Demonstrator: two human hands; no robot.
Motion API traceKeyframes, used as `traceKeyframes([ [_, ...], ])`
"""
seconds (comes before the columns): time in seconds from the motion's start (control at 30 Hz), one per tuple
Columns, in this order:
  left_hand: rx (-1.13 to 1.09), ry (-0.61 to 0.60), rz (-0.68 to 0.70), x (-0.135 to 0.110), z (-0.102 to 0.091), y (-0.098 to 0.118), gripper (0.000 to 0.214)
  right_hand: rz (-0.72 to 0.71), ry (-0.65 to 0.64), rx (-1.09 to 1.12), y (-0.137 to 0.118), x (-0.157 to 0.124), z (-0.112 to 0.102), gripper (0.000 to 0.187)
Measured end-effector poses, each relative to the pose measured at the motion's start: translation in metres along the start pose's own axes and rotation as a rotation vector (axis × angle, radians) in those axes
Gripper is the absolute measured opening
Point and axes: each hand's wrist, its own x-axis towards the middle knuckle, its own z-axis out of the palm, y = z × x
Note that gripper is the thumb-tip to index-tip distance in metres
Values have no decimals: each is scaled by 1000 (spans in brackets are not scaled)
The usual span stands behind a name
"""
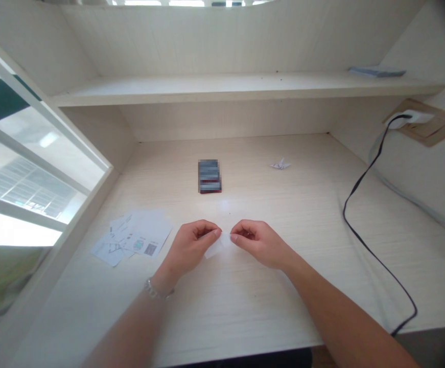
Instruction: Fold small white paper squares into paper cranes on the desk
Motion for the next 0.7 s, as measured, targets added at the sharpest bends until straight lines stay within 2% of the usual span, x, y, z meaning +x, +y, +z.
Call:
traceKeyframes([
  [0.13,104,-58,27,-3,3,2,20,-32,-23,-103,-1,-1,2,13],
  [0.23,222,-171,62,-7,4,6,18,-56,-77,-144,-2,-2,1,13],
  [0.37,244,-253,70,-8,-2,9,18,-13,-120,-49,1,-1,-5,11],
  [0.47,235,-255,59,-6,-13,7,16,34,-77,65,4,1,-15,10],
  [0.57,208,-187,33,-2,-20,3,13,38,43,139,7,3,-23,12],
  [0.67,33,-63,38,1,-15,0,13,50,95,164,8,5,-22,15],
  [0.7,-13,-57,37,2,-11,-1,15,47,98,167,8,5,-19,15],
])
